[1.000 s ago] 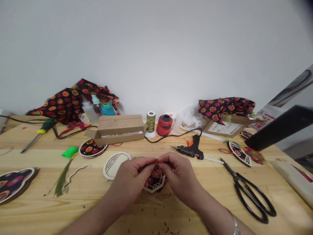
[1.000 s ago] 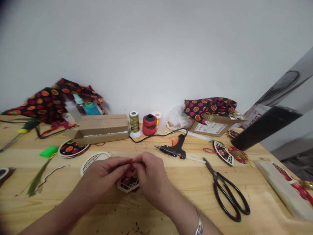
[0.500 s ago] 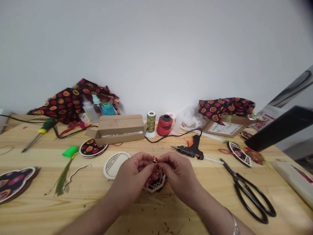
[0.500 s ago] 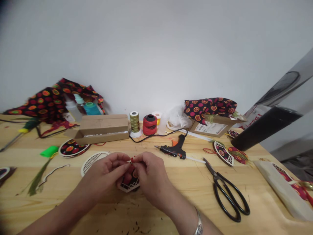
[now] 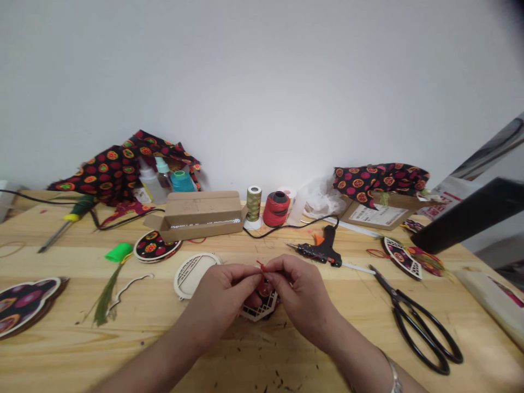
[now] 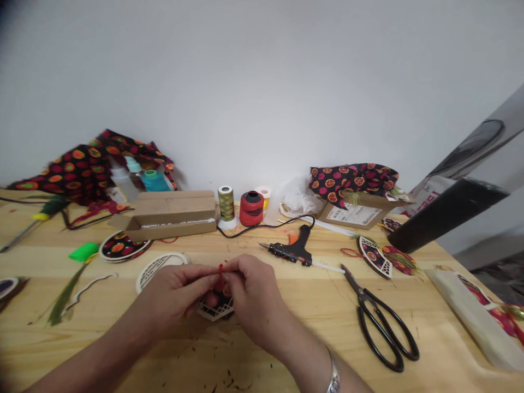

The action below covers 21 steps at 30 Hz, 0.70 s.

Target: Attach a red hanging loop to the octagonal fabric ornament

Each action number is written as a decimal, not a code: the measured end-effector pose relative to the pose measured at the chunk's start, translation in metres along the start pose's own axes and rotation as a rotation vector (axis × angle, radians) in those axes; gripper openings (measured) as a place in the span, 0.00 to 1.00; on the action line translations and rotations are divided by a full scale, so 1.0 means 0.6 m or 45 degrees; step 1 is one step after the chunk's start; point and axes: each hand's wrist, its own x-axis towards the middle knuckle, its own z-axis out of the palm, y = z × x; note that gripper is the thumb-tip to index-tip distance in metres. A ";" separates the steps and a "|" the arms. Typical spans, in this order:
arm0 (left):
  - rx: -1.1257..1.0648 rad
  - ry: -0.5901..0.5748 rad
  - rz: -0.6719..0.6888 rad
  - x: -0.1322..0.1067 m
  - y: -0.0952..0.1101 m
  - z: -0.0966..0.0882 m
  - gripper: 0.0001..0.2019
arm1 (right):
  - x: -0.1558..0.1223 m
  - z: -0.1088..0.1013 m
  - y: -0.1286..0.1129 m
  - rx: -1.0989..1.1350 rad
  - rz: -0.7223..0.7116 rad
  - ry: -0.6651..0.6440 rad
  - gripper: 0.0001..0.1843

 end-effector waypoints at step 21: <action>-0.031 -0.001 0.000 0.001 -0.003 -0.006 0.09 | 0.002 -0.010 -0.003 -0.025 -0.172 0.045 0.08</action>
